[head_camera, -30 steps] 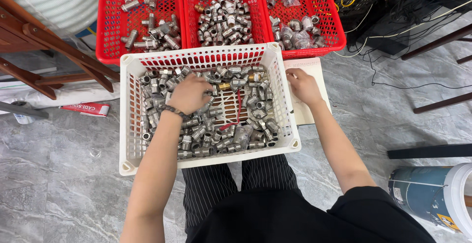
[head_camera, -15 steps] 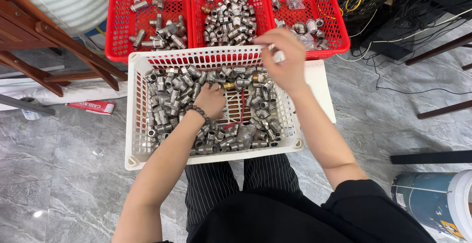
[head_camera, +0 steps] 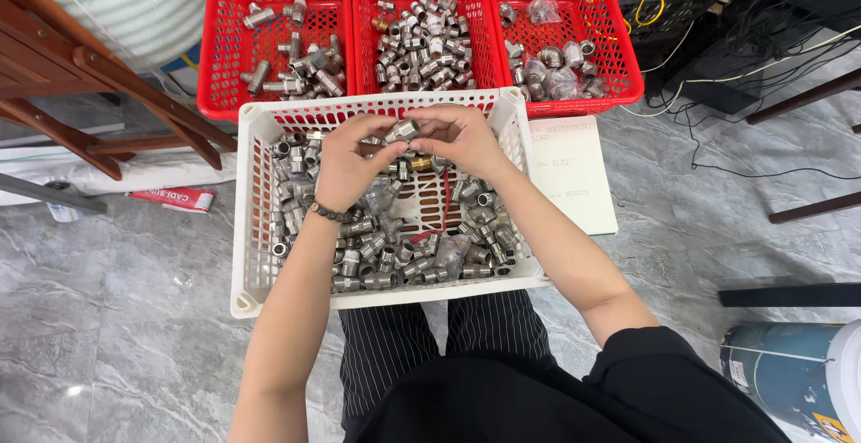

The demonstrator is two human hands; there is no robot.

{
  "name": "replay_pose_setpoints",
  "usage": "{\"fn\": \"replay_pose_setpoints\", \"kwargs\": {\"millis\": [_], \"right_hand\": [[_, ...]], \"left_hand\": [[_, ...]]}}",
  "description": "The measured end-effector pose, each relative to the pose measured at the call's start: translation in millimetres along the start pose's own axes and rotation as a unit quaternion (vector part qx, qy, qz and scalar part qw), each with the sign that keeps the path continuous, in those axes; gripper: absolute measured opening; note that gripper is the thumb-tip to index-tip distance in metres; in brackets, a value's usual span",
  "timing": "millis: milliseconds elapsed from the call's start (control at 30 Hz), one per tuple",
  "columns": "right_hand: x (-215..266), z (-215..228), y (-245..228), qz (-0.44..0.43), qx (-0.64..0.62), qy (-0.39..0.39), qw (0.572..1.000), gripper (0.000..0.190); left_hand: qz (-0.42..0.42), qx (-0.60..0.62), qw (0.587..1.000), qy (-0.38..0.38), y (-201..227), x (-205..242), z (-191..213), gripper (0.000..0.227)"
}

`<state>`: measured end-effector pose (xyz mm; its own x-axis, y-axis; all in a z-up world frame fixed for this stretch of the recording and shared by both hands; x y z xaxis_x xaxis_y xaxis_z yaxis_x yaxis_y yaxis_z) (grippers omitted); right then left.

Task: The person sorts small metal pipe fittings from a white basket into three red baskets. They pick up fittings, inspect them, and place them into the appropriate red basket while occasionally writing on a notepad.

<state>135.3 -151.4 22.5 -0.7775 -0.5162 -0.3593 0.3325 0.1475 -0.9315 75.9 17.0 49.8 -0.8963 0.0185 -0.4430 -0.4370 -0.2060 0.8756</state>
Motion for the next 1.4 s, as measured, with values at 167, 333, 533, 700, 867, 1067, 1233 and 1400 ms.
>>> {"fn": "replay_pose_setpoints", "kwargs": {"millis": [167, 333, 533, 700, 867, 1067, 1233, 1400], "right_hand": [[4, -1, -7, 0.009, -0.028, 0.014, 0.999, 0.041], [3, 1, -10, 0.037, -0.029, 0.013, 0.999, 0.038], [4, -4, -53, 0.122, 0.046, 0.011, 0.991, 0.038], [17, -28, -97, 0.288, 0.194, 0.018, 0.938, 0.035], [23, -35, -98, 0.326, 0.229, 0.034, 0.916, 0.034], [19, -18, -96, 0.284, 0.214, 0.051, 0.933, 0.032], [14, -11, -79, 0.217, 0.14, 0.064, 0.964, 0.027], [7, -19, -29, 0.06, -0.006, -0.005, 0.998, 0.033]], "left_hand": [[-0.027, 0.057, 0.997, 0.036, 7, 4, 5, 0.031], [-0.023, 0.079, 0.996, 0.043, 5, 4, 2, 0.032], [-0.034, 0.083, 0.996, 0.005, -3, 5, -10, 0.036], [-0.044, 0.047, 0.997, -0.039, 7, 5, -19, 0.038], [-0.044, 0.04, 0.997, -0.045, -4, 7, -19, 0.04], [-0.076, 0.054, 0.996, -0.014, 9, 4, -6, 0.037], [-0.115, 0.062, 0.991, 0.025, 30, 4, 7, 0.034], [-0.159, 0.01, 0.986, 0.053, 39, 9, 5, 0.034]]}}
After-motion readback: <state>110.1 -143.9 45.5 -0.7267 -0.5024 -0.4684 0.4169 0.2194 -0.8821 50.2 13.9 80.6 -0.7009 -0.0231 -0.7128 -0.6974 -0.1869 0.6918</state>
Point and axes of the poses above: each hand's wrist, its own x-axis away from the middle knuckle, its own z-axis out of the back of the hand, y = z × x, the point moved 8 cm from there along -x, towards the middle knuckle, and after that the axes turned 1 degree about z, right-handed, at the moved point
